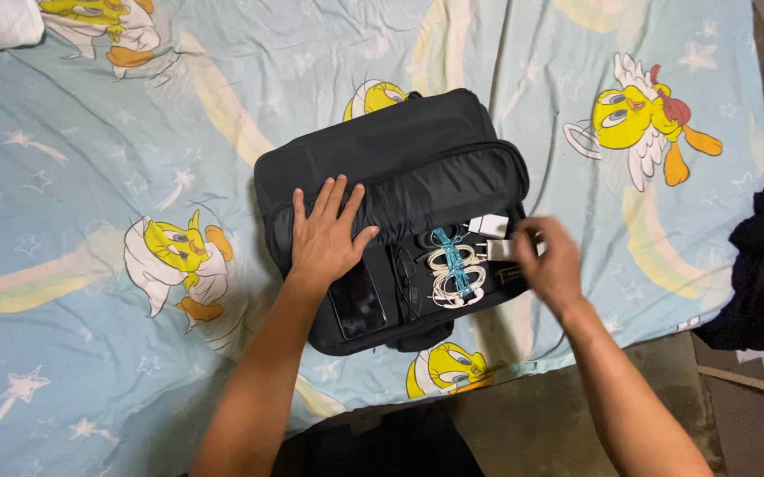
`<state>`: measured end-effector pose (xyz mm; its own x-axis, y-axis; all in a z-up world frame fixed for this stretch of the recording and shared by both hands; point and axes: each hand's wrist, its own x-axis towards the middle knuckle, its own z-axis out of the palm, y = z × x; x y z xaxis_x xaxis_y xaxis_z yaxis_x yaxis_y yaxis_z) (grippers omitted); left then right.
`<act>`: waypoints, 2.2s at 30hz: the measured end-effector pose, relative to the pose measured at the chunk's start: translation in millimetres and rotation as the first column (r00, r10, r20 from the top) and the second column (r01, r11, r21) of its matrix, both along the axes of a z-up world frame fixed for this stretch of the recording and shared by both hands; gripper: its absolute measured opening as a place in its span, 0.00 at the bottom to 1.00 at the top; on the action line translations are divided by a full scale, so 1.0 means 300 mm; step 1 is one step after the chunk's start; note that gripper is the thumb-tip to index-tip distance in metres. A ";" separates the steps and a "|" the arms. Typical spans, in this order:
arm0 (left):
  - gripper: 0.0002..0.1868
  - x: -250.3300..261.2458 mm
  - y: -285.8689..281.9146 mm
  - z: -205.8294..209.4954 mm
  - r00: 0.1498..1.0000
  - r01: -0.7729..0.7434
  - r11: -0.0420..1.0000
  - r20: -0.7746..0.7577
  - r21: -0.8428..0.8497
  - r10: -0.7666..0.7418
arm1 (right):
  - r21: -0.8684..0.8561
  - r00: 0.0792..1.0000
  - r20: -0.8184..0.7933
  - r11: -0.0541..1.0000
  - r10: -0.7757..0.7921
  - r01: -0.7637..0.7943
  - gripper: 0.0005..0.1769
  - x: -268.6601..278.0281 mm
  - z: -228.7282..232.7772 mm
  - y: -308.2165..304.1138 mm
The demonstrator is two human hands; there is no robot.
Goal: The person unpacks a black bag placed on a bed, removing a speaker, a charger, a snack packet, a book, and a cloth. Each item is taken out and placed on a nearby shelf or drawer.
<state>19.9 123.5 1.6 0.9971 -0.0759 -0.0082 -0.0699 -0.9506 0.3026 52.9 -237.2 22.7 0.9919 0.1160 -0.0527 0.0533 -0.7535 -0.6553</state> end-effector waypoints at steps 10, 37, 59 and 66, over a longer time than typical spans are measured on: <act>0.39 -0.006 -0.001 0.016 0.999 0.001 1.000 -0.045 -0.015 -0.002 | -0.177 0.828 0.037 0.820 0.559 -0.545 0.26 -0.056 0.050 0.174; 0.40 -0.051 -0.011 0.033 0.999 -0.013 0.997 -0.036 -0.078 0.010 | -0.519 0.643 -0.163 0.489 0.748 -0.701 0.14 0.018 -0.024 0.217; 0.42 -0.073 -0.030 0.062 0.999 -0.042 0.991 0.005 -0.128 0.043 | -0.009 0.715 -0.099 0.718 0.692 -0.696 0.13 0.007 0.149 0.120; 0.33 -0.147 0.026 0.161 0.986 0.099 0.989 0.141 -0.107 -0.084 | 0.138 0.782 -0.106 0.788 0.614 -0.600 0.15 -0.126 0.288 0.216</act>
